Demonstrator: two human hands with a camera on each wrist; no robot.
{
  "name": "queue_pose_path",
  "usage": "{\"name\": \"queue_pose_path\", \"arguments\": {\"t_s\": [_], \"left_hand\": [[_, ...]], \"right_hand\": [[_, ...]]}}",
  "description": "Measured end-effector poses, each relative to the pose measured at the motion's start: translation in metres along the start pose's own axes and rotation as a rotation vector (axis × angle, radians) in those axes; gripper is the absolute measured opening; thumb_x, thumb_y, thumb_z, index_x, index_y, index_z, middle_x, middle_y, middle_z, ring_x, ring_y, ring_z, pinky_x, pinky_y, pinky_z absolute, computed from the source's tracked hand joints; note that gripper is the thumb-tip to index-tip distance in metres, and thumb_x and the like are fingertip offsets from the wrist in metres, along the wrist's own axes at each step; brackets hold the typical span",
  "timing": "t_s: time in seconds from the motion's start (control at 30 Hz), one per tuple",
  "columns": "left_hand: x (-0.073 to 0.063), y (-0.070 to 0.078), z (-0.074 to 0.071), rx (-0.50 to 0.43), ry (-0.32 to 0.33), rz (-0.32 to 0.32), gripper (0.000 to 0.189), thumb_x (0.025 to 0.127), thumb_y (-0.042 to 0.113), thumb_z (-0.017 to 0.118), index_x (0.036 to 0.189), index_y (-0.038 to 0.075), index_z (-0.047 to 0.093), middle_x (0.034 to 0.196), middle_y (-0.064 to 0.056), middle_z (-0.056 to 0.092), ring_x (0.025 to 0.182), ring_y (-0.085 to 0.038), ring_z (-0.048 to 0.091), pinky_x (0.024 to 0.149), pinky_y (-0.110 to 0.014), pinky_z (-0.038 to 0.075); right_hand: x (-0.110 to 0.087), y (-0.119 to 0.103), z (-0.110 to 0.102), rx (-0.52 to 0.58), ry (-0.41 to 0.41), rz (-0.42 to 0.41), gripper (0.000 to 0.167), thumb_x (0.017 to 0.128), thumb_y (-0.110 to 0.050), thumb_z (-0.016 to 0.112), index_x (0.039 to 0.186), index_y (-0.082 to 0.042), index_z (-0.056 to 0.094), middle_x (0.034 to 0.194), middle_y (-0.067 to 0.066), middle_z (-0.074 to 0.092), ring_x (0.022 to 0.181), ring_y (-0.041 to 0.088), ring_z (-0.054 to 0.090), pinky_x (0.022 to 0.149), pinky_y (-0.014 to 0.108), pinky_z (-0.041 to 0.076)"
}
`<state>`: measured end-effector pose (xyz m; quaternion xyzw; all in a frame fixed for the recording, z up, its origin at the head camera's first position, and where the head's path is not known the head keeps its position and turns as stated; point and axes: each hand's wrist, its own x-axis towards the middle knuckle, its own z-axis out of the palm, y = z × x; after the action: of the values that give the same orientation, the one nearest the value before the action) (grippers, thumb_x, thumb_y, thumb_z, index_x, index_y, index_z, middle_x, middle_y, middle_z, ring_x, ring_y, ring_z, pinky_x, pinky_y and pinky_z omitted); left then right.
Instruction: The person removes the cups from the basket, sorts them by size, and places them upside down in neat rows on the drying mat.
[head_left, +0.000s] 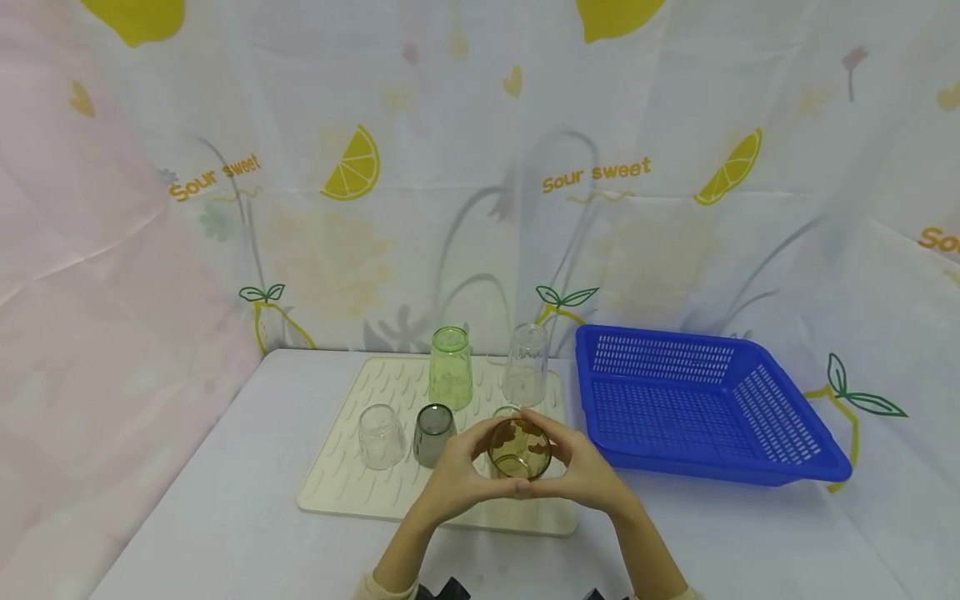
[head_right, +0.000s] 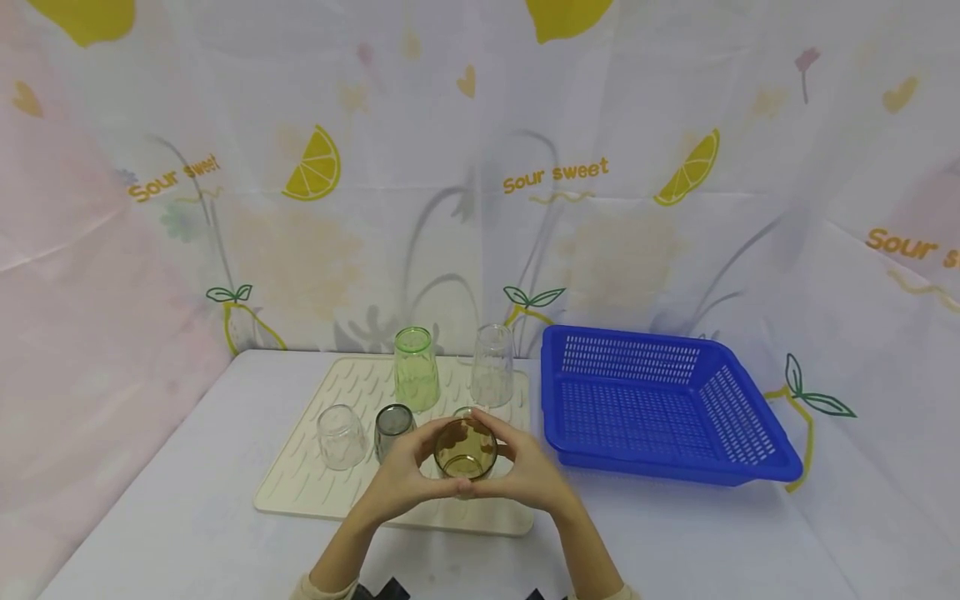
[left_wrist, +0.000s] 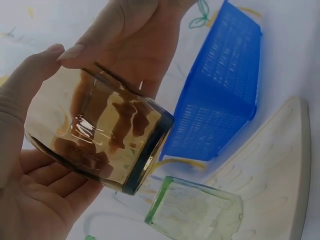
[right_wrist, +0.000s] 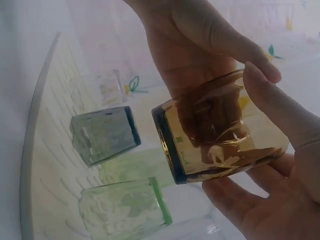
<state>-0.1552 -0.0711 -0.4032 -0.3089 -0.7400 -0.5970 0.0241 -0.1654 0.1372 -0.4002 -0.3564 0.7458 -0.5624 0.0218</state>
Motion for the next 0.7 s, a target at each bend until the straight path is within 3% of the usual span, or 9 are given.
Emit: {"name": "queue_pose_path", "arguments": {"t_s": [0.2,0.43,0.7], "left_hand": [[-0.002,-0.001,0.0,0.013,0.015,0.042,0.062,0.073,0.017,0.082,0.127,0.003,0.054,0.115,-0.008,0.066,0.105,-0.025,0.062,0.094,-0.042,0.051],[-0.001,0.004,-0.003,-0.049,0.04,0.091,0.061,0.074,0.009,0.079,0.128,-0.001,0.051,0.116,-0.014,0.064,0.108,-0.028,0.06,0.097,-0.039,0.049],[0.002,0.011,-0.004,-0.079,0.046,0.095,0.062,0.076,0.006,0.076,0.129,-0.007,0.048,0.117,-0.017,0.063,0.11,-0.031,0.059,0.099,-0.036,0.048]], "right_hand": [[-0.002,0.008,0.008,0.138,-0.057,-0.058,0.082,0.078,0.001,0.074,0.142,0.013,0.024,0.131,0.031,0.047,0.113,0.04,0.054,0.095,0.04,0.05],[-0.006,0.022,0.02,0.243,-0.096,-0.053,0.073,0.077,0.003,0.073,0.138,0.007,0.034,0.129,0.033,0.048,0.117,0.026,0.056,0.097,0.038,0.05],[-0.008,0.031,0.033,0.349,-0.102,-0.011,0.061,0.079,0.006,0.07,0.133,0.008,0.041,0.122,0.011,0.059,0.11,0.018,0.059,0.094,0.036,0.052]]}}
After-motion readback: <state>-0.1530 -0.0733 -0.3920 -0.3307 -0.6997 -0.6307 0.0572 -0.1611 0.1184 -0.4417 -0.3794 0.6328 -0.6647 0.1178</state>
